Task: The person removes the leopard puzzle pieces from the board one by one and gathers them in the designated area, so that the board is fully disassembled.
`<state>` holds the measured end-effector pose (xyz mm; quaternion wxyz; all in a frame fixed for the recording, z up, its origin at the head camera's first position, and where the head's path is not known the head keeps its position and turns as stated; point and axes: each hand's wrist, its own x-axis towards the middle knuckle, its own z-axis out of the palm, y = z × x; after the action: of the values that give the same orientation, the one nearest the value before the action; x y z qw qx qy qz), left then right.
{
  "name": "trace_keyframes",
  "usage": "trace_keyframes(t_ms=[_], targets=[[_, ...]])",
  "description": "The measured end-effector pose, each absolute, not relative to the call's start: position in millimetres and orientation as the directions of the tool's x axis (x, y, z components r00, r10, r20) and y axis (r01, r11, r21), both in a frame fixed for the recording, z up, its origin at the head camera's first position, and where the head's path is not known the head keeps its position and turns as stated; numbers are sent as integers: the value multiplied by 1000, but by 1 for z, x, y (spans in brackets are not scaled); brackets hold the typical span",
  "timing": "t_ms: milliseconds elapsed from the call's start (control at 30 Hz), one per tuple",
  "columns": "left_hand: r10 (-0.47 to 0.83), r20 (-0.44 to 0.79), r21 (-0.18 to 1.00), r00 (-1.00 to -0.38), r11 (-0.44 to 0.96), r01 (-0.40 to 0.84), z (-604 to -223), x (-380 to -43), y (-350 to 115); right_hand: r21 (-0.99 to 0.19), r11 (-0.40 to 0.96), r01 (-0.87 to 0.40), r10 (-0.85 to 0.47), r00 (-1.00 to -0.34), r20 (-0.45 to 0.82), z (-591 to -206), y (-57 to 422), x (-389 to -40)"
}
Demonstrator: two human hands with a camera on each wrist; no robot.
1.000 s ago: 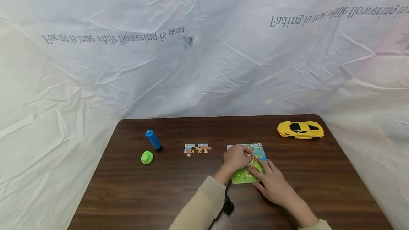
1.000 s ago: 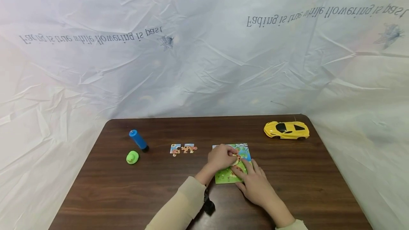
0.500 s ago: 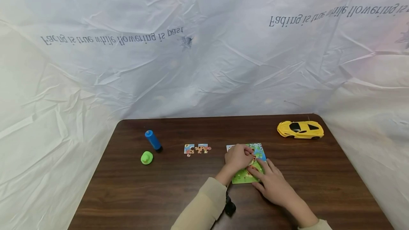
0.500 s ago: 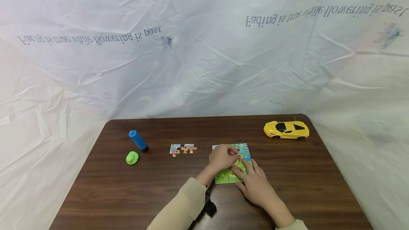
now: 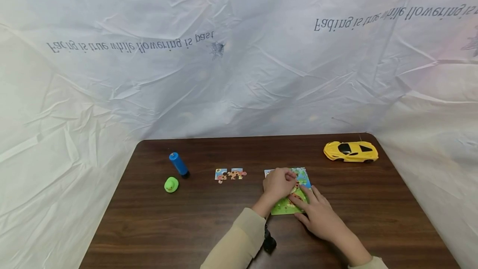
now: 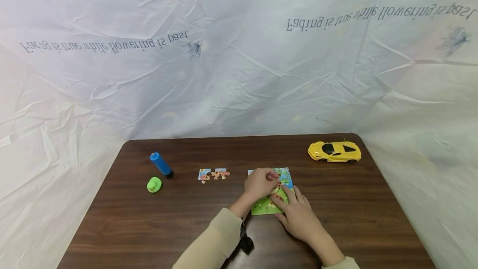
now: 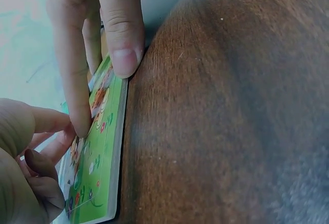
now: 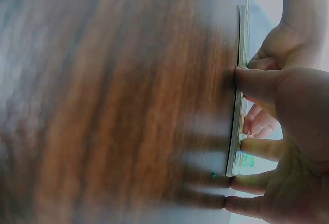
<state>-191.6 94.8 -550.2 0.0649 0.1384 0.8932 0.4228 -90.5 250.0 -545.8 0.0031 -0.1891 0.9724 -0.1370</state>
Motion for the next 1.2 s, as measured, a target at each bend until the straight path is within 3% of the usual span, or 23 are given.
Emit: trace_keyframes(t_ms=[300,600,1200], targets=[[317,64,757,-946,603,253,-556,-195,95,-272,888,-370,-373,-927,44,-547,250,-91],[307,76,826,-949,514,233,-549,-200,72,-287,890,-355,-361,-932,34,-547,250,-92],[194,73,815,-978,553,171,-539,-207,-23,-311,890,-333,-351,-936,-3,-545,249,-92]])
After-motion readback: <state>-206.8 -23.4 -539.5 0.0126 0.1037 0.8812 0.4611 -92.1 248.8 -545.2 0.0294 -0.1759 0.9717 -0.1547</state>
